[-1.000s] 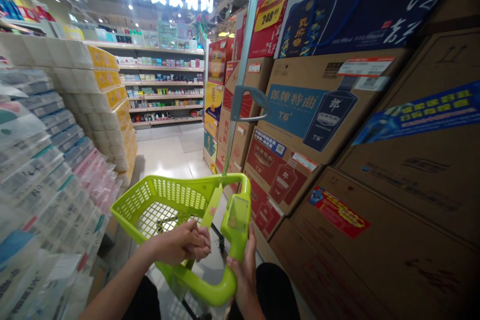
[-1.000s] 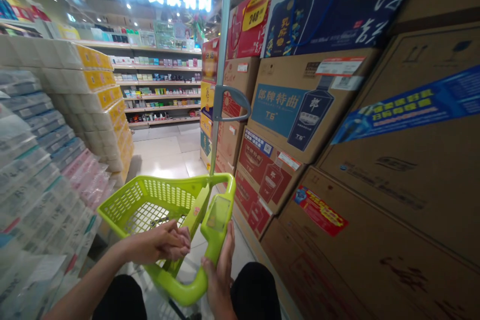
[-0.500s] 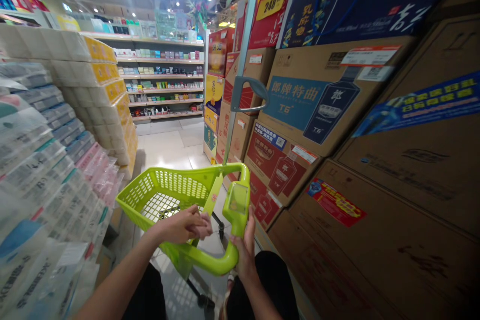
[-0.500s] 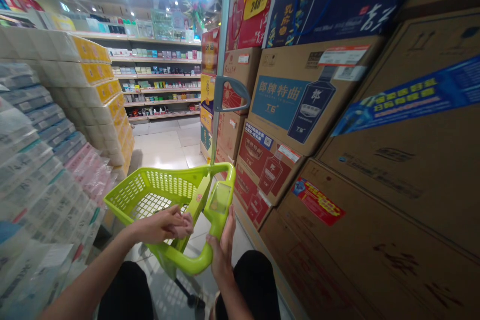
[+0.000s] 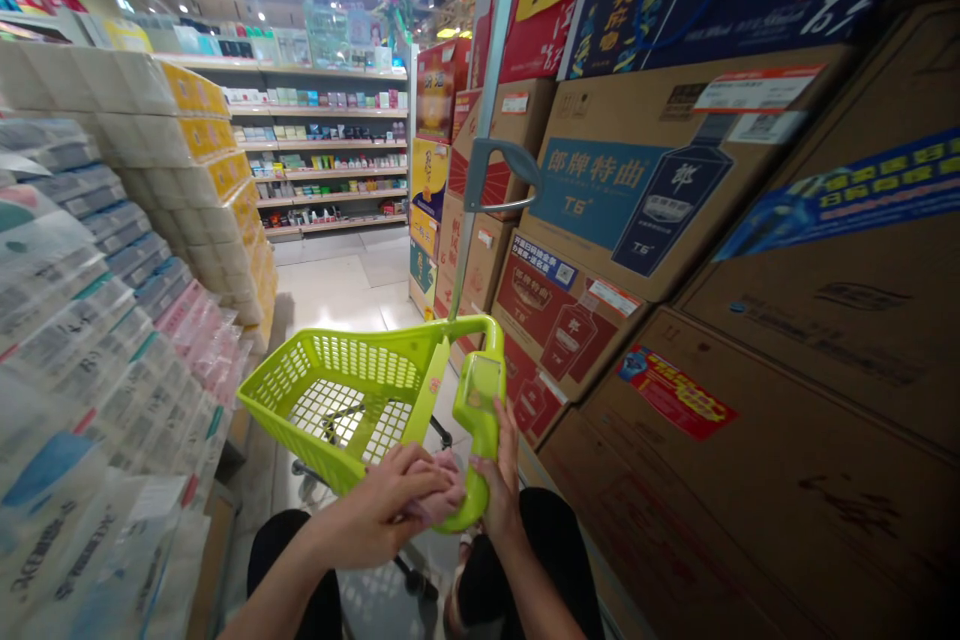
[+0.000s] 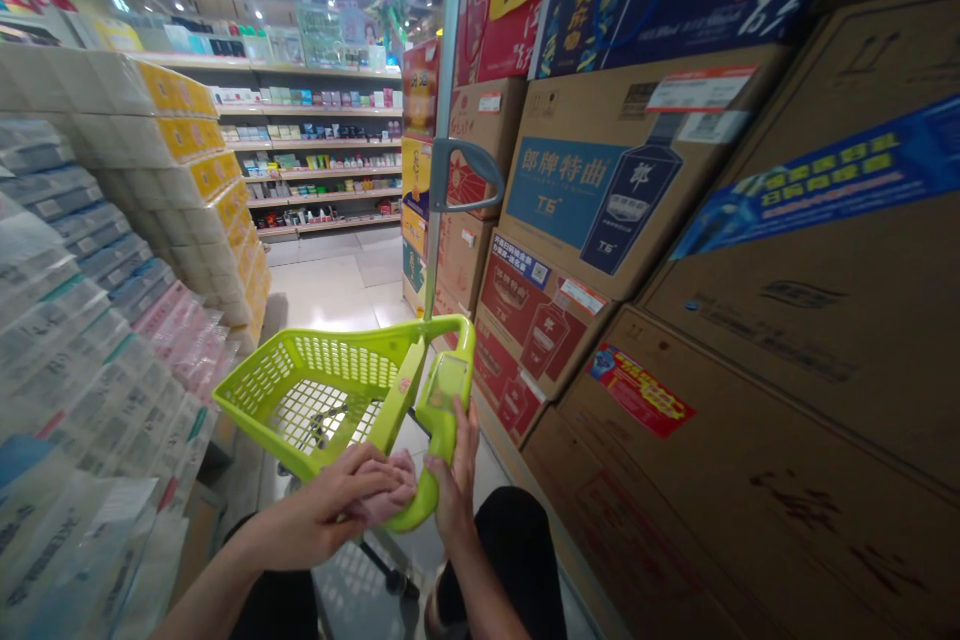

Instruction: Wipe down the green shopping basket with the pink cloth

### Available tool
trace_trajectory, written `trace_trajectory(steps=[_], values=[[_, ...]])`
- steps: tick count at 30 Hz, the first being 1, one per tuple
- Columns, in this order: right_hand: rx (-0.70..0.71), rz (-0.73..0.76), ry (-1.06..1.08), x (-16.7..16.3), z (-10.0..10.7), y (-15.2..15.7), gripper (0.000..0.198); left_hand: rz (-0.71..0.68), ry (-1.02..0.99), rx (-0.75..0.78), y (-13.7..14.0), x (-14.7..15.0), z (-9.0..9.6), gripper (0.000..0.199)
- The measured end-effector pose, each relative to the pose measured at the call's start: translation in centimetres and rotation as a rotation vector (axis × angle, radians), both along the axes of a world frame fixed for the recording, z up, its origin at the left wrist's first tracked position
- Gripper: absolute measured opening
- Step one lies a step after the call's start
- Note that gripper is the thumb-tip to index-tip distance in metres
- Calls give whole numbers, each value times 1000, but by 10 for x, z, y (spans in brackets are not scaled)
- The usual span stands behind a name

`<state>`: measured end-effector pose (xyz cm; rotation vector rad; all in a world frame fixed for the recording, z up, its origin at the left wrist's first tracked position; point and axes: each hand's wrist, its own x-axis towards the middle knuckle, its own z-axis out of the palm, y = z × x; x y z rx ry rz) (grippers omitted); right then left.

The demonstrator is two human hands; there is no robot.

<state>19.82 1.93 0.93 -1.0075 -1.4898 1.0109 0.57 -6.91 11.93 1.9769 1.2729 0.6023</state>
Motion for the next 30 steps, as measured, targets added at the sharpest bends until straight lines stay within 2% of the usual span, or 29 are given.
trace_trajectory(steps=[2,4,8,12,16,19,25,30], values=[[15,18,-34,4,4,-1,67,22,27,-22,-9,2,2,46],[45,14,-100,7,8,-4,63,97,146,-75,-13,-3,2,44],[71,0,-174,5,13,-12,62,211,314,-169,-8,-4,2,35],[99,-20,-176,1,16,-18,58,186,268,-208,-1,21,10,14],[154,-80,-225,3,17,-19,46,221,178,-248,-4,46,15,13],[144,-97,-216,4,15,-18,45,339,151,-261,0,61,9,17],[161,-116,-238,1,13,-20,47,595,130,-263,29,80,-15,22],[173,-123,-288,-1,15,-23,46,529,19,-201,27,76,-16,23]])
